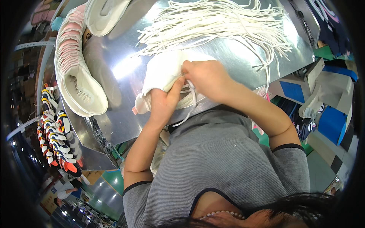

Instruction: The person threads white laces through the eyelets of white shoe uppers at a workstation, pulling the laces through and organizing the material.

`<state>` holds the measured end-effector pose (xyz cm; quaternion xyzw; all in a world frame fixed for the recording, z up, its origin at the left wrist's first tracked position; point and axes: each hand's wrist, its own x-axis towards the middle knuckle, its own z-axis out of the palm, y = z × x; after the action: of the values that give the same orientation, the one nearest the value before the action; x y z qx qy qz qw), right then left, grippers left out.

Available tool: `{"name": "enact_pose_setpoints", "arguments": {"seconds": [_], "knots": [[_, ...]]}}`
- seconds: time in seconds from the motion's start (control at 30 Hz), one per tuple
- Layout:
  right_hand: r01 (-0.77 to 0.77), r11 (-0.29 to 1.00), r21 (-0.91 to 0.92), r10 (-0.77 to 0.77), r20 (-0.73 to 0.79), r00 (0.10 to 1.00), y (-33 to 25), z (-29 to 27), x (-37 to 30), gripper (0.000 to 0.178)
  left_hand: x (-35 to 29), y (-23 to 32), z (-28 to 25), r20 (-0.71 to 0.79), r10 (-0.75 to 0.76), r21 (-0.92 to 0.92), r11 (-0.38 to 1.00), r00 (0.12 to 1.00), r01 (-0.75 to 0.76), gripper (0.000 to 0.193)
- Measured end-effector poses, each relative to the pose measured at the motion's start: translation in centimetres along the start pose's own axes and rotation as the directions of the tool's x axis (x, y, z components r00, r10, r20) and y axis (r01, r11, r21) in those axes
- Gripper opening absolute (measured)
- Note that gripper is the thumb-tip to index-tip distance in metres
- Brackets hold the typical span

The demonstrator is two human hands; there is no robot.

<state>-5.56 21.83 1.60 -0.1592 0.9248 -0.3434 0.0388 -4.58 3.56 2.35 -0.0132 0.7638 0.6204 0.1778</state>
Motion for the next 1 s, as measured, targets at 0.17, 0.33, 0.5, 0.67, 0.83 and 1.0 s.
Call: {"name": "enact_pose_setpoints", "arguments": {"seconds": [0.17, 0.33, 0.5, 0.67, 0.83, 1.0], "knots": [[-0.203, 0.929, 0.311, 0.255, -0.139, 0.957, 0.2, -4.3, -0.6, 0.014, 0.6, 0.7, -1.2, 0.023, -0.146, -0.112, 0.983, 0.989, 0.148, 0.032], [0.092, 0.979, 0.184, -0.002, -0.440, 0.898, 1.3, 2.5, -0.4, 0.015, 1.2, -0.4, -0.7, 0.033, 0.093, 0.105, 0.990, 0.995, -0.096, 0.036], [-0.049, 0.993, 0.108, 0.092, -0.438, 0.894, 0.9, 2.9, 0.2, 0.020, 1.3, 1.0, -1.2, 0.135, -0.180, -0.168, 0.965, 0.974, 0.201, 0.030], [-0.128, 0.989, 0.080, 0.150, -0.443, 0.884, 1.4, 3.4, 0.5, 0.018, -5.7, 7.1, -8.0, 0.134, -0.032, -0.963, 0.230, 0.990, 0.138, 0.019], [-0.153, 0.980, 0.131, 0.196, -0.444, 0.874, 1.4, 3.2, 0.9, 0.018, -8.1, 9.0, -8.5, 0.065, 0.247, -0.990, -0.103, 0.967, 0.093, 0.015], [-0.054, 0.945, 0.324, 0.206, -0.455, 0.866, 1.9, 2.3, 0.7, 0.021, -3.9, 1.3, -0.2, 0.033, 0.557, 0.656, 0.614, 0.830, -0.439, 0.013]]}}
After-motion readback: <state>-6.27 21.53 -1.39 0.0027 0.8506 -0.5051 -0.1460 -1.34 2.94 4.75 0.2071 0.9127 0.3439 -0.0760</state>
